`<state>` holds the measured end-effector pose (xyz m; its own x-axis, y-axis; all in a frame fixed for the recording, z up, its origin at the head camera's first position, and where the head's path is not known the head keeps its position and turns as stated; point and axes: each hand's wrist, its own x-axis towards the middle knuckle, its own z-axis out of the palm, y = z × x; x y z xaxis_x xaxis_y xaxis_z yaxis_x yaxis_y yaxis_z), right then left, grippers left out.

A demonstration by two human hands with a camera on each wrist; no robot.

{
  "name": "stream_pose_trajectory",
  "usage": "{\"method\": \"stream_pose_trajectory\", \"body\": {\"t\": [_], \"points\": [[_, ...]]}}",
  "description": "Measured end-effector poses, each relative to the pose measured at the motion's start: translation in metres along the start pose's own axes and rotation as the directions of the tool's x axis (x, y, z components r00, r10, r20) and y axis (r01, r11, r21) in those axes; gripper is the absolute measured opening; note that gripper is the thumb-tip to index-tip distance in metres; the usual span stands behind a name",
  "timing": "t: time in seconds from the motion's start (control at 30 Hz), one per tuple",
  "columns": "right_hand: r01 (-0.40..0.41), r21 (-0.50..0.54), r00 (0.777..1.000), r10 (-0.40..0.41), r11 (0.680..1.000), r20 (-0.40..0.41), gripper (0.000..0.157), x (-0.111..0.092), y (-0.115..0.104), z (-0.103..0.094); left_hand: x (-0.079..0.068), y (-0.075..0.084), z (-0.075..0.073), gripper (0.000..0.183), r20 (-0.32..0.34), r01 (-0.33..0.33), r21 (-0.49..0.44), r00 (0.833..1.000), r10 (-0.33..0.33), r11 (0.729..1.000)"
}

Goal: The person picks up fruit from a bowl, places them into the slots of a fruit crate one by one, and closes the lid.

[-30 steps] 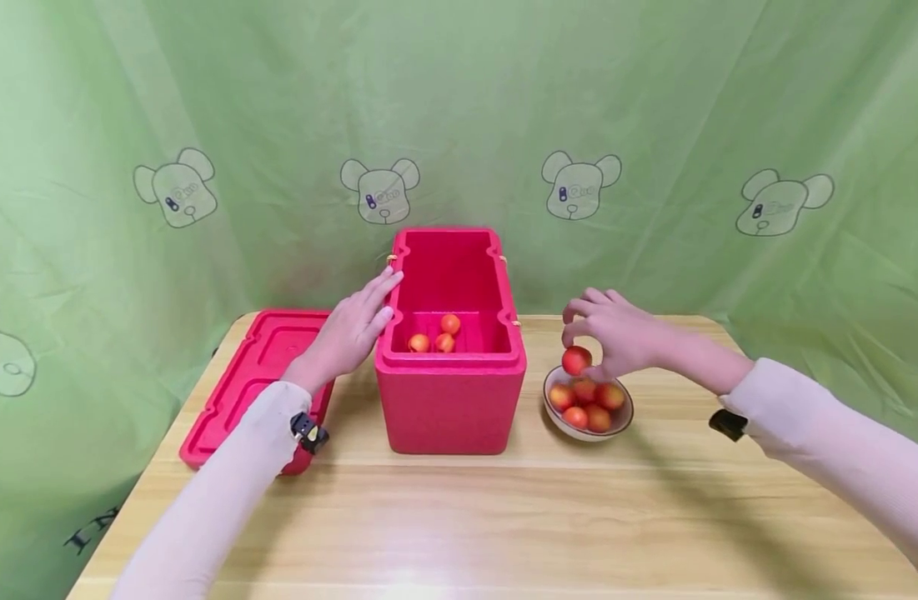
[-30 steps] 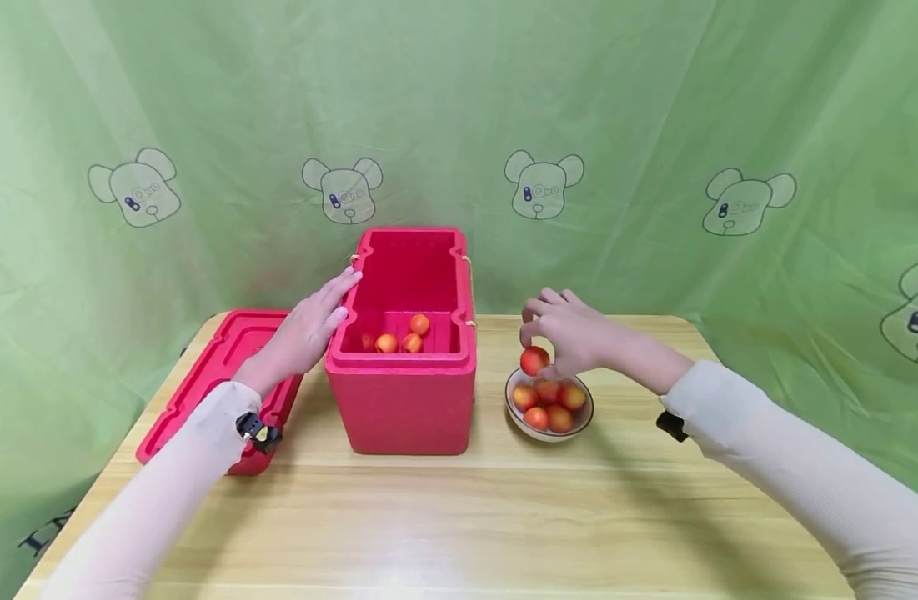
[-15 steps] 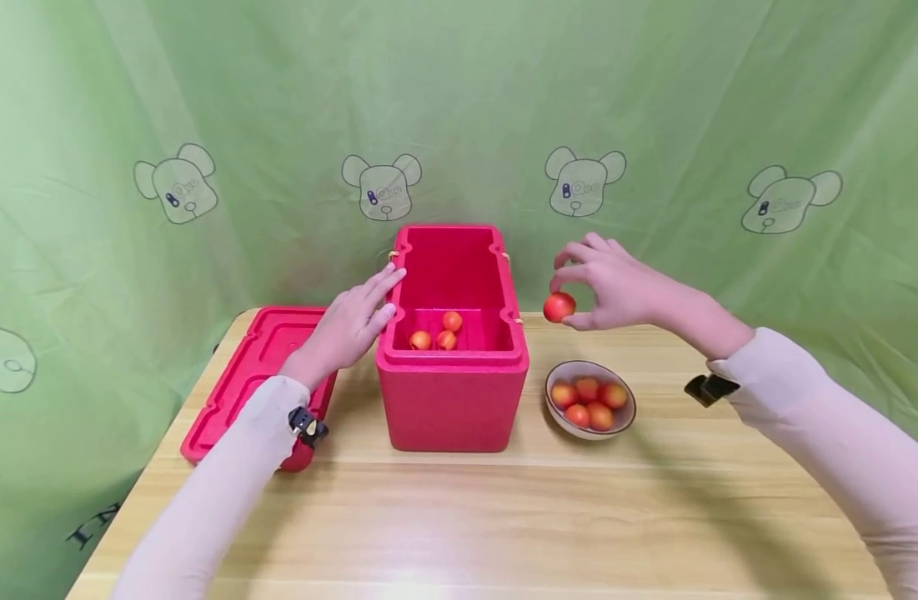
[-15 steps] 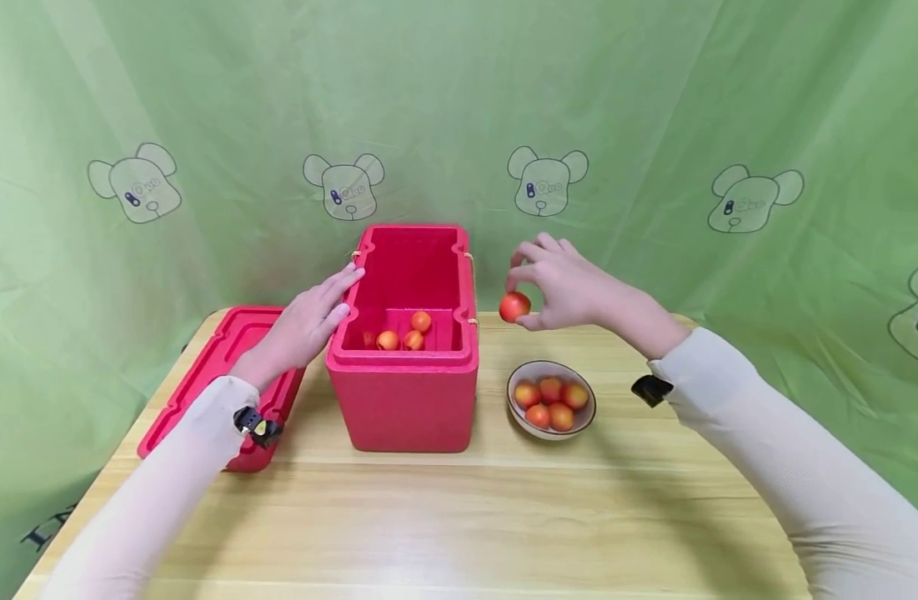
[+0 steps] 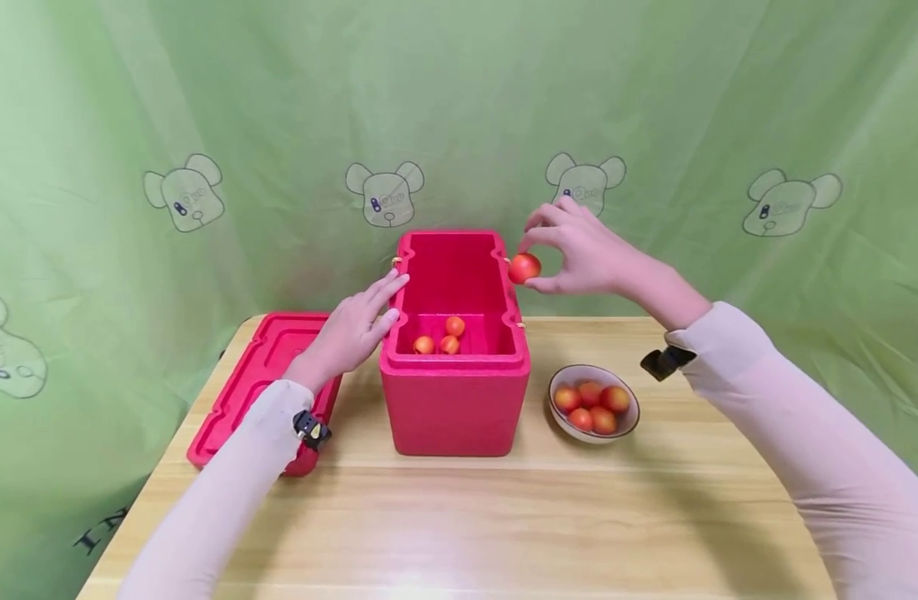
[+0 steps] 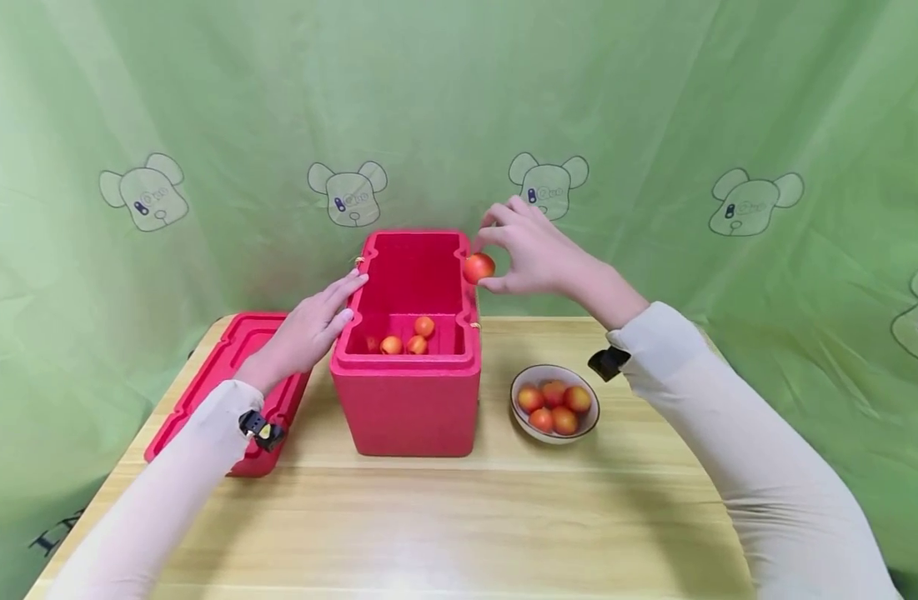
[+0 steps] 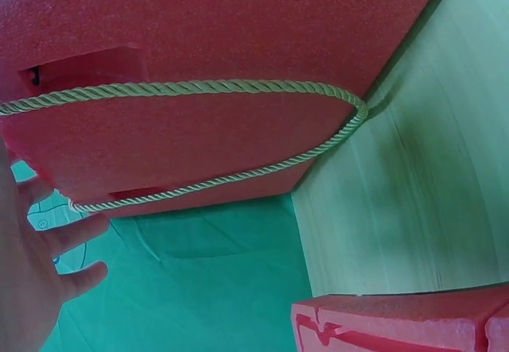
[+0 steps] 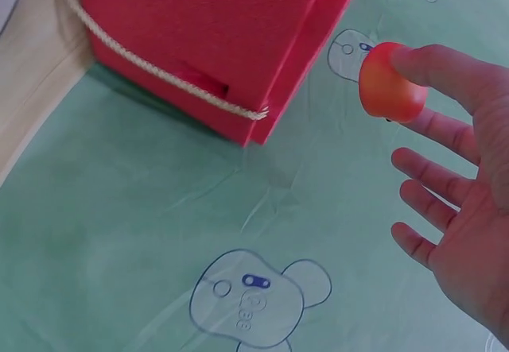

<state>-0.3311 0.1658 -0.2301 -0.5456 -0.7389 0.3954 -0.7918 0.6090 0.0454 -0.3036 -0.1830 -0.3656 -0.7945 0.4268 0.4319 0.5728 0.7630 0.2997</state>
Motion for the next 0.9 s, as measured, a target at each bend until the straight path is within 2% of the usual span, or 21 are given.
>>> {"method": "stream_pose_trajectory", "body": {"t": [0.43, 0.7, 0.9], "points": [[0.036, 0.048, 0.993, -0.03, 0.998, -0.112, 0.037, 0.036, -0.015, 0.017, 0.003, -0.001, 0.002, 0.059, -0.003, -0.001, 0.022, 1.0, 0.001, 1.0], [0.085, 0.02, 0.991, -0.083, 0.996, -0.105, 0.036, 0.052, -0.031, 0.046, 0.003, -0.003, 0.003, 0.057, -0.002, 0.009, 0.013, 1.0, -0.009, 1.0], [0.132, -0.004, 0.99, -0.132, 0.991, -0.056, 0.034, 0.057, -0.042, 0.067, 0.004, -0.002, 0.004, 0.057, -0.01, 0.014, 0.001, 1.0, -0.014, 1.0]]}}
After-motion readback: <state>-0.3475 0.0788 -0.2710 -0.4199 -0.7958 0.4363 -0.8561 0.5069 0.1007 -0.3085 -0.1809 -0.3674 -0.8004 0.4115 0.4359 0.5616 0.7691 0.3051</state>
